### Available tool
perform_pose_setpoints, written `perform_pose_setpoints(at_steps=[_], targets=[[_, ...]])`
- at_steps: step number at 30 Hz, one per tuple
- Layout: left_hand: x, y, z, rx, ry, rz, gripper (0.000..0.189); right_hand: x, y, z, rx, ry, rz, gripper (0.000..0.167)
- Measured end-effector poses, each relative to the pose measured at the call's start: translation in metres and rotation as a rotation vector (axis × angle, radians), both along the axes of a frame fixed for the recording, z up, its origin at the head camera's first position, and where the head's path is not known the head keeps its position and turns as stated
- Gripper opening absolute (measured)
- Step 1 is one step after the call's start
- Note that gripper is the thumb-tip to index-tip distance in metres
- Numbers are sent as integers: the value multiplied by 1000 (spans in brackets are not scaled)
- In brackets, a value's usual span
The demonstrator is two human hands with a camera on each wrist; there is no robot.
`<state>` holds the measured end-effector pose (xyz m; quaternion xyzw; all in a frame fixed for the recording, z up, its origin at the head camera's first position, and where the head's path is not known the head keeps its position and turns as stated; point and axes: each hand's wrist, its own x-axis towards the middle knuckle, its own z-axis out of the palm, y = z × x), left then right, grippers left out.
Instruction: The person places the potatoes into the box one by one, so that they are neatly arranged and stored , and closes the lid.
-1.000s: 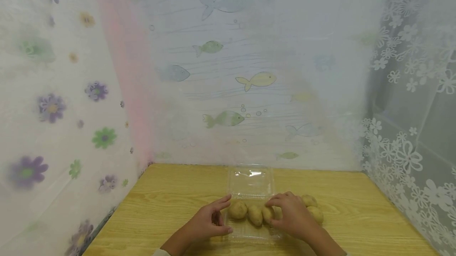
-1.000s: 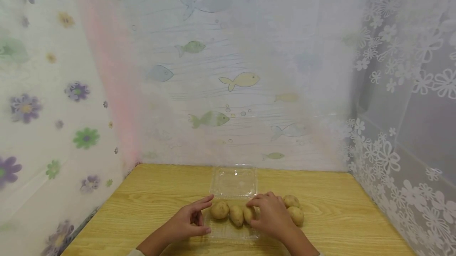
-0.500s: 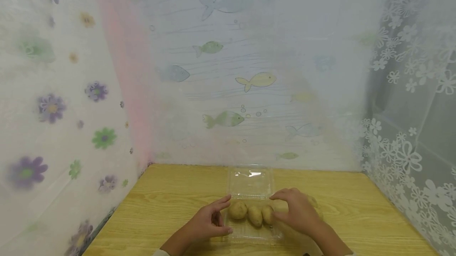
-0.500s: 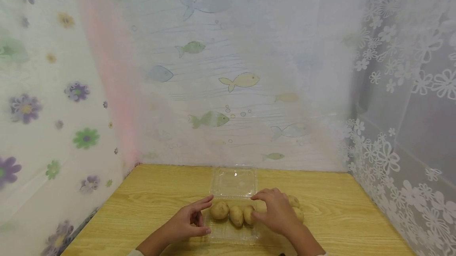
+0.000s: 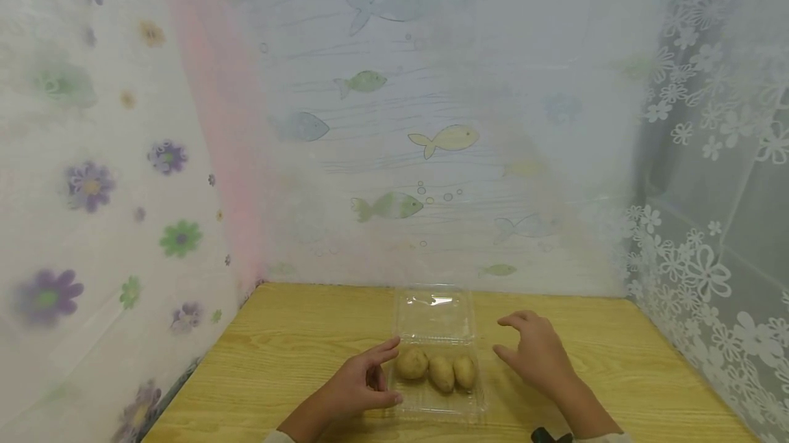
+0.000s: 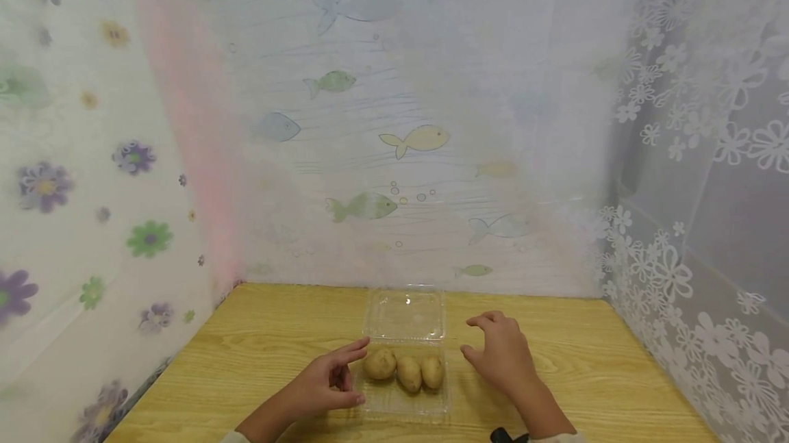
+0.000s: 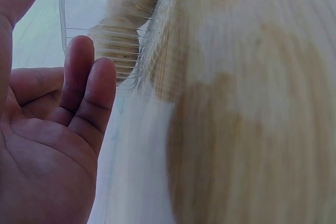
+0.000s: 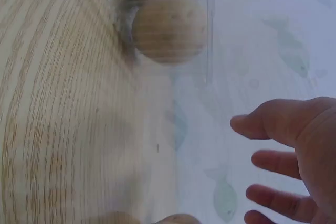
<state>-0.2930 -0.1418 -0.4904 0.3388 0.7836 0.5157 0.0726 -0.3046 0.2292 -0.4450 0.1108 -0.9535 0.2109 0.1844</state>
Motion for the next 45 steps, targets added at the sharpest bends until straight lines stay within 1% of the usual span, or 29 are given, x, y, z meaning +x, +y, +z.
perform_pose_setpoints(at_steps=[7,10,19,25,32,38,45], targets=[[-1,0,-1,-7,-8,4,85,-4,13,-3,30,-115,-108,55],[-1,0,-2,-6,-5,2,85,-5,18,-4,32,-146,-143,59],[-1,0,-1,2,0,-3,85,-7,29,-7,38,-223,-202,65],[0,0,2,5,-13,2,84,-7,32,-8,26,-245,-209,65],[2,-1,2,-3,-6,-2,86,-9,35,-10,12,-281,-217,67],[0,-1,0,-10,-6,2,86,-10,36,-11,20,-325,-217,70],[-1,0,0,10,-30,2,84,-12,38,-14,12,-368,-222,69]])
